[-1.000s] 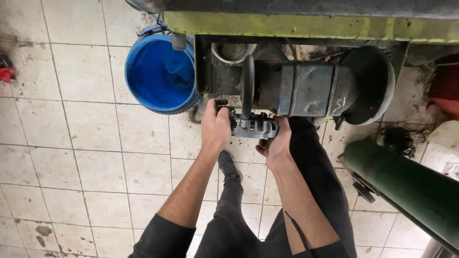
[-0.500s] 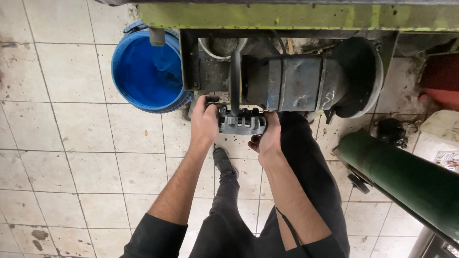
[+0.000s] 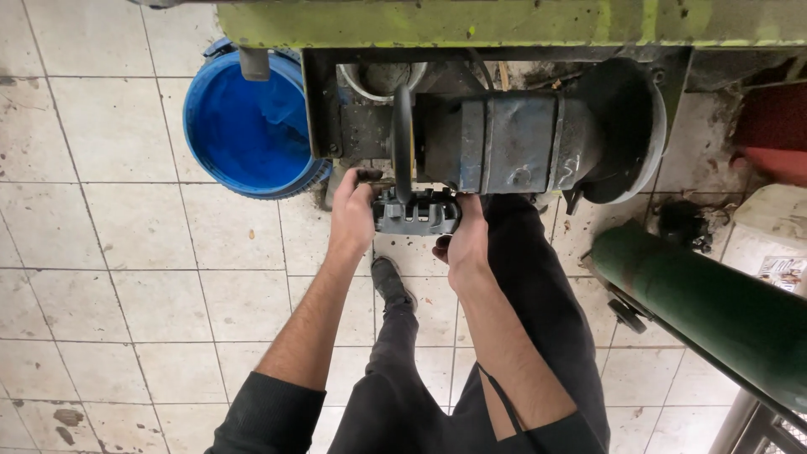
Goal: Using a bench grinder to clean and polish a metal component, likely an alternator housing.
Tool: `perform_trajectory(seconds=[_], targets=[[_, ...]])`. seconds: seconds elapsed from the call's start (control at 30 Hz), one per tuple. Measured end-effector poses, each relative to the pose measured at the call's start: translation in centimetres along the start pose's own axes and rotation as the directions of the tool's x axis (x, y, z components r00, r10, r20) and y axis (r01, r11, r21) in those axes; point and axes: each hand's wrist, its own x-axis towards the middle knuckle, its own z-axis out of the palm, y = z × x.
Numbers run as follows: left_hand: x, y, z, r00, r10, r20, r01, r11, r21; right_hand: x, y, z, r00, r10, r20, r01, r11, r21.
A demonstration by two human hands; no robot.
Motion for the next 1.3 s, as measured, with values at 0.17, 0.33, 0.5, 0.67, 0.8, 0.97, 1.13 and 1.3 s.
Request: perform_trajectory(seconds=[0.17, 0.33, 0.5, 0.67, 0.8, 0.97, 1.13, 1.3], targets=[[0.0, -0.1, 0.1, 0.999, 0.006, 0.032, -0.004, 0.999, -0.046, 0.7, 0.5, 0.1, 0.999, -0.004, -0.051, 0.004, 1.0, 0.003], [0.3, -1.1, 0.0, 0.999, -0.021, 0.033, 0.022, 0.999, -0.03, -0.1, 0.1, -0.1, 0.999, -0.02, -0.047, 0.018, 0.999, -0.042], [0.4, -1.1, 0.1, 0.999, -0.018, 0.032, 0.02, 0.996, -0.082, -0.8, -0.6, 0.0, 0.998, -0.046, -0.047, 0.043, 0.998, -0.046], [0.5, -2.9, -0.1, 1.0, 0.021, -0.001, -0.021, 0.997, -0.077, -0.2, -0.5, -0.3, 0.998, -0.056, -0.035, 0.052, 0.993, -0.102], [0.3, -3.0, -0.1, 0.995, 0.094, 0.017, -0.091, 0.99, -0.106, -0.2, -0.2, -0.4, 0.994, -0.11, -0.008, 0.108, 0.987, -0.119], [0.3, -4.4, -0.4, 0.994, 0.107, 0.005, -0.106, 0.988, -0.11, 0.2, 0.0, -0.3, 0.995, -0.093, -0.043, 0.087, 0.987, -0.135], [-1.2, -1.7, -0.6, 1.0, -0.029, -0.005, 0.027, 0.973, -0.229, -0.2, 0.1, 0.2, 0.982, -0.189, -0.007, 0.186, 0.969, -0.16], [-1.1, -2.0, -1.0, 0.999, 0.028, -0.041, -0.032, 0.995, -0.099, -0.4, -0.3, 0.6, 0.982, -0.187, -0.006, 0.184, 0.97, -0.161]])
